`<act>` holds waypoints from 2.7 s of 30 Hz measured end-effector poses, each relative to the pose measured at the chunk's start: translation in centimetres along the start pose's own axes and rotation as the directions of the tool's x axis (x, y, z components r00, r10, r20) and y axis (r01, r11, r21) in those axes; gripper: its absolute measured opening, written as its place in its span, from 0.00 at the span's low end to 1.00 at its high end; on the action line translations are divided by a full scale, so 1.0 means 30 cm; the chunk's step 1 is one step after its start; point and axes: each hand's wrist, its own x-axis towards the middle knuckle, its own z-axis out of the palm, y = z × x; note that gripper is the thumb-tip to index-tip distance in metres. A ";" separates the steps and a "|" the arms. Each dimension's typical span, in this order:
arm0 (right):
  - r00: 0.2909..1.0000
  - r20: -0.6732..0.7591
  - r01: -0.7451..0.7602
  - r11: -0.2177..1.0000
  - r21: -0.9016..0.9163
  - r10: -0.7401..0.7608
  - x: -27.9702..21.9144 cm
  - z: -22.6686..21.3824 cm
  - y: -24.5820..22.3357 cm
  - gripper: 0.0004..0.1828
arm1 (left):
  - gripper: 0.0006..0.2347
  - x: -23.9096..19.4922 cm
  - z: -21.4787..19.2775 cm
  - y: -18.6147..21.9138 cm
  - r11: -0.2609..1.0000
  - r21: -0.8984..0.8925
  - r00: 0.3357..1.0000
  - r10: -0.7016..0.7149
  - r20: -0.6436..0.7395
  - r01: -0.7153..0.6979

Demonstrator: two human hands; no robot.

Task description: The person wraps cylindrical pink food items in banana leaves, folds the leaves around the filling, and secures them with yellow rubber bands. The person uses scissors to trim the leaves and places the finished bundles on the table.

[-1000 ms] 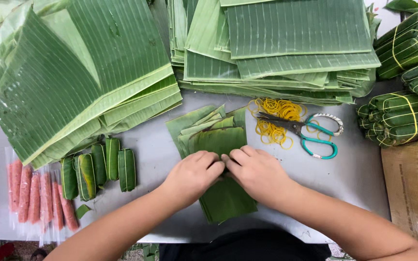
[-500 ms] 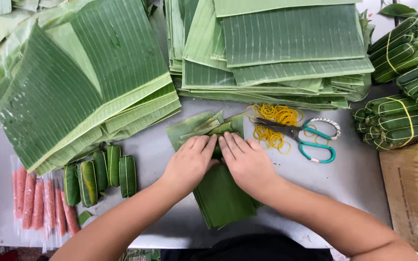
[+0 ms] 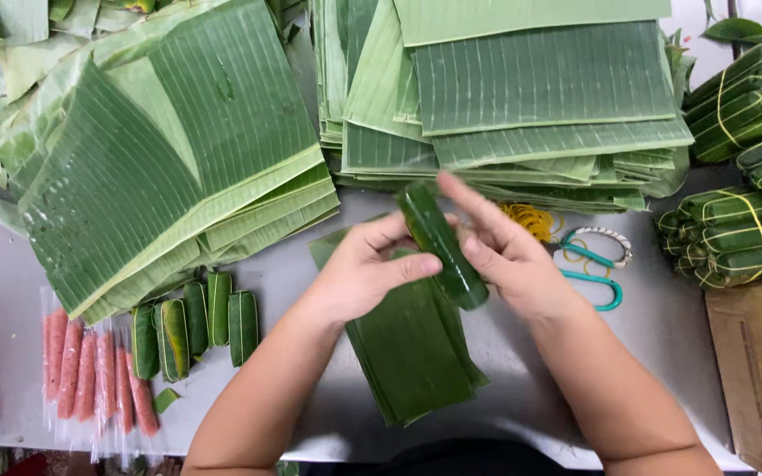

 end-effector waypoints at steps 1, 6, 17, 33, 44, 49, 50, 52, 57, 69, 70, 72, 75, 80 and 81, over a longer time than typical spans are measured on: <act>0.999 0.001 -0.040 0.999 0.003 0.040 0.012 -0.001 0.005 0.34 | 0.18 0.005 -0.005 -0.013 0.999 0.002 0.999 -0.034 0.016 0.034; 0.936 -0.350 -0.266 0.581 -0.770 -0.036 0.030 -0.006 0.005 0.20 | 0.15 0.014 -0.044 -0.068 0.999 0.032 0.987 0.036 -0.157 -0.032; 0.916 0.334 0.349 0.030 -0.937 -0.224 0.040 0.052 -0.005 0.34 | 0.34 0.012 0.008 -0.025 0.659 0.712 0.923 0.070 -0.378 0.242; 0.951 0.049 0.239 0.621 -0.746 -0.306 -0.013 -0.030 0.055 0.34 | 0.43 -0.012 -0.044 0.002 0.940 0.341 1.000 -0.016 0.005 0.013; 0.840 0.287 0.416 0.207 -0.885 -0.460 -0.007 0.022 0.047 0.27 | 0.31 -0.025 -0.024 -0.116 0.990 0.136 0.987 -0.028 -0.156 0.050; 0.764 0.518 0.618 0.206 -0.759 -0.384 0.010 0.032 0.090 0.31 | 0.27 -0.096 -0.027 -0.204 0.991 -0.103 0.992 -0.095 -0.078 0.087; 0.782 0.524 0.606 0.218 -0.765 -0.336 0.015 0.040 0.098 0.29 | 0.29 -0.112 -0.029 -0.212 0.972 -0.189 0.985 -0.157 -0.073 0.141; 0.796 0.532 0.601 0.270 -0.752 -0.290 0.021 0.050 0.106 0.28 | 0.32 -0.140 -0.037 -0.222 0.903 -0.354 0.959 -0.279 -0.046 0.245; 0.812 0.430 0.577 0.428 -0.696 -0.395 -0.002 0.057 0.082 0.35 | 0.35 -0.135 -0.064 -0.195 0.909 -0.395 0.984 -0.165 -0.061 0.128; 0.963 0.036 -0.257 0.951 -0.174 0.267 0.002 0.001 0.154 0.24 | 0.45 -0.151 0.007 -0.068 0.464 0.886 0.950 0.281 -0.138 -0.008; 0.966 0.009 -0.253 0.948 -0.194 0.260 -0.004 0.009 0.152 0.24 | 0.45 -0.146 0.014 -0.067 0.296 0.951 0.905 0.423 -0.042 -0.094; 0.968 -0.039 -0.251 0.940 -0.230 0.249 -0.021 0.033 0.144 0.23 | 0.43 -0.153 0.031 -0.062 0.161 0.981 0.851 0.525 0.005 -0.105; 0.992 -0.114 -0.121 0.710 -0.694 0.057 -0.045 0.063 0.115 0.22 | 0.41 -0.209 0.066 -0.051 0.074 0.997 0.833 0.553 -0.011 -0.036; 0.992 -0.027 0.026 0.418 -0.908 -0.122 -0.085 0.071 0.061 0.25 | 0.26 -0.377 0.144 -0.085 0.089 0.978 0.916 0.375 0.143 -0.190; 0.995 -0.032 0.006 0.370 -0.929 -0.096 -0.093 0.075 0.062 0.26 | 0.24 -0.403 0.156 -0.103 0.073 0.966 0.946 0.236 0.223 -0.246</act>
